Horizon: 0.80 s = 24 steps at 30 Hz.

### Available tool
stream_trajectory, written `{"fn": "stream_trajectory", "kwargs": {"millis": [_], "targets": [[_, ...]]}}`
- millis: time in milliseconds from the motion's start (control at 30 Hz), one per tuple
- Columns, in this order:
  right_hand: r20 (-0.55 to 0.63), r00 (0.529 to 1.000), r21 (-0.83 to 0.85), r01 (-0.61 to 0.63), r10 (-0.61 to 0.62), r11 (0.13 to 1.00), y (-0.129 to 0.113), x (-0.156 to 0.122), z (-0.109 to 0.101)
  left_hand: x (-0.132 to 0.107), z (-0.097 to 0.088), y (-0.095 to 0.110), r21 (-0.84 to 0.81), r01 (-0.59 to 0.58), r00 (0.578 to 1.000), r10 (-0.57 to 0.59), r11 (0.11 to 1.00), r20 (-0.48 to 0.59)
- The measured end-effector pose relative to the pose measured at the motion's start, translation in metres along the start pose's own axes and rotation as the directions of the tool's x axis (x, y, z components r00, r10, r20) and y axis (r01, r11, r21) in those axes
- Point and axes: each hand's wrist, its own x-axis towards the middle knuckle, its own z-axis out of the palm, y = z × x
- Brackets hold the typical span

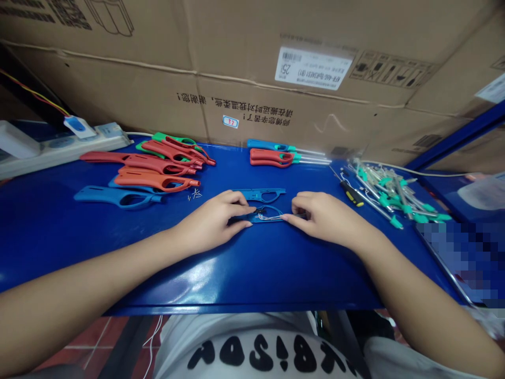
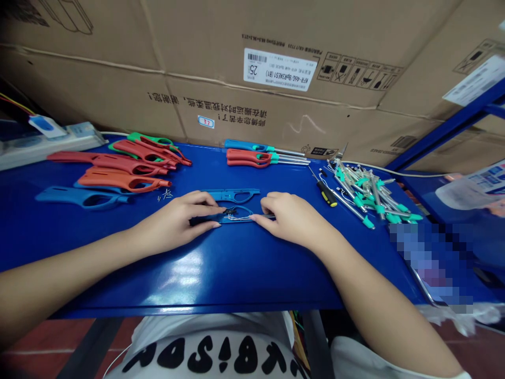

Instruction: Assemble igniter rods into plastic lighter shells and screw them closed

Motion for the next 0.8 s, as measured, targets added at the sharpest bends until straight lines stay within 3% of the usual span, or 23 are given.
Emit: {"fn": "stream_trajectory", "kwargs": {"millis": [267,500,800], "targets": [[0.01,0.999,0.002,-0.041,0.041,0.999,0.001,0.004,0.001,-0.001,-0.004,0.004,0.057,-0.014,1.0,0.013,0.998,0.027],[0.045,0.998,0.135,-0.053,0.047,0.989,-0.006,0.0,-0.003,-0.002,0.003,0.023,0.182,-0.117,0.992,0.123,0.976,-0.02],[0.124,0.987,0.278,0.064,-0.101,0.959,-0.019,-0.007,0.0,0.001,0.021,0.025,0.085,-0.142,0.99,0.139,0.986,0.034]]}}
